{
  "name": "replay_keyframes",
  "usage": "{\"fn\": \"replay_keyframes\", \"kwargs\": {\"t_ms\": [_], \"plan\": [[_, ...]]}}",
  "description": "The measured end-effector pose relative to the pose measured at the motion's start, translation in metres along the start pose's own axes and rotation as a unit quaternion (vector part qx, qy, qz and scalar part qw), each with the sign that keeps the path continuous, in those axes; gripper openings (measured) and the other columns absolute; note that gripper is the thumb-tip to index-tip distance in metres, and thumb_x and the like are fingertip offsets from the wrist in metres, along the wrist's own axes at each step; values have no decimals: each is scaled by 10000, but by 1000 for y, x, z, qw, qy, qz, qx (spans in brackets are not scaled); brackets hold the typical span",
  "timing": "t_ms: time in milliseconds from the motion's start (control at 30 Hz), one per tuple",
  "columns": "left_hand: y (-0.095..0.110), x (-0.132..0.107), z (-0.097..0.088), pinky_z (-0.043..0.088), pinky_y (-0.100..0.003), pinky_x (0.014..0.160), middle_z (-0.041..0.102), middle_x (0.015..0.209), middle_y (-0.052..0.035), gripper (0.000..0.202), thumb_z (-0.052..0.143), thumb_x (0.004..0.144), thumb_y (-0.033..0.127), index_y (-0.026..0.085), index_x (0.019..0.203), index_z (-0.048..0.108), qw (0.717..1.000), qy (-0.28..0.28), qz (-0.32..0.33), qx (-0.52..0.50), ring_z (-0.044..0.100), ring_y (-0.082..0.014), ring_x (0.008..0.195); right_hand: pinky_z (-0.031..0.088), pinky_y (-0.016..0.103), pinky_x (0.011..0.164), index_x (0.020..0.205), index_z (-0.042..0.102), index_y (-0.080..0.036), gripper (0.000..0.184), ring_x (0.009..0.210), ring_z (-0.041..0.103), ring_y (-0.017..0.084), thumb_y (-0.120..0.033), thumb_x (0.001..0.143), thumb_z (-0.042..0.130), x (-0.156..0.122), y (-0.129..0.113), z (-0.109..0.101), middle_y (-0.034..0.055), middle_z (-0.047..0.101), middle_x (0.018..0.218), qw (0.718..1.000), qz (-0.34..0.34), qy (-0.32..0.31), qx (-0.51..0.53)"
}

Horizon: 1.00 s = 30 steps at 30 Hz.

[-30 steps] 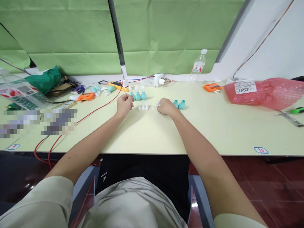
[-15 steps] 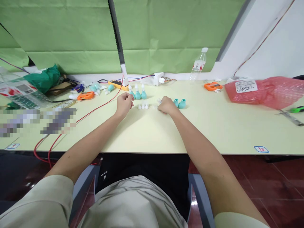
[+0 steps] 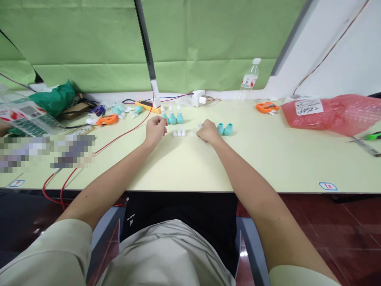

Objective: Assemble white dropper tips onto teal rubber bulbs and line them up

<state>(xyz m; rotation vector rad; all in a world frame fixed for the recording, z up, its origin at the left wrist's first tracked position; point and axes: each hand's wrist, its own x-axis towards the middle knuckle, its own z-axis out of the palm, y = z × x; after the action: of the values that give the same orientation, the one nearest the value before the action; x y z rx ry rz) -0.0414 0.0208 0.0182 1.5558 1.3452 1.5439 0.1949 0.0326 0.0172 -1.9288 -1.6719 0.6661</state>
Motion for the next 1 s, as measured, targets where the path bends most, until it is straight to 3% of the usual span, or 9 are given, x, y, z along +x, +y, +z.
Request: {"fn": "replay_keyframes", "kwargs": {"t_ms": [333, 1000], "plan": [[-2, 0, 0, 401, -242, 524, 540, 542, 21, 144, 553, 810, 249, 188, 685, 586, 1000, 2, 7, 5, 540, -115, 512, 507, 301, 473, 1057, 609, -140, 420, 548, 641, 205, -159, 672, 778, -2, -1, 2, 96, 693, 770, 1000, -3, 23, -16], [-1, 0, 0, 401, -260, 548, 543, 561, 15, 145, 563, 815, 234, 187, 679, 585, 1000, -3, 4, 6, 534, -122, 524, 450, 312, 471, 1010, 606, -165, 395, 521, 579, 198, -144, 643, 751, -4, -3, 3, 59, 636, 692, 999, -3, 40, -9]]}}
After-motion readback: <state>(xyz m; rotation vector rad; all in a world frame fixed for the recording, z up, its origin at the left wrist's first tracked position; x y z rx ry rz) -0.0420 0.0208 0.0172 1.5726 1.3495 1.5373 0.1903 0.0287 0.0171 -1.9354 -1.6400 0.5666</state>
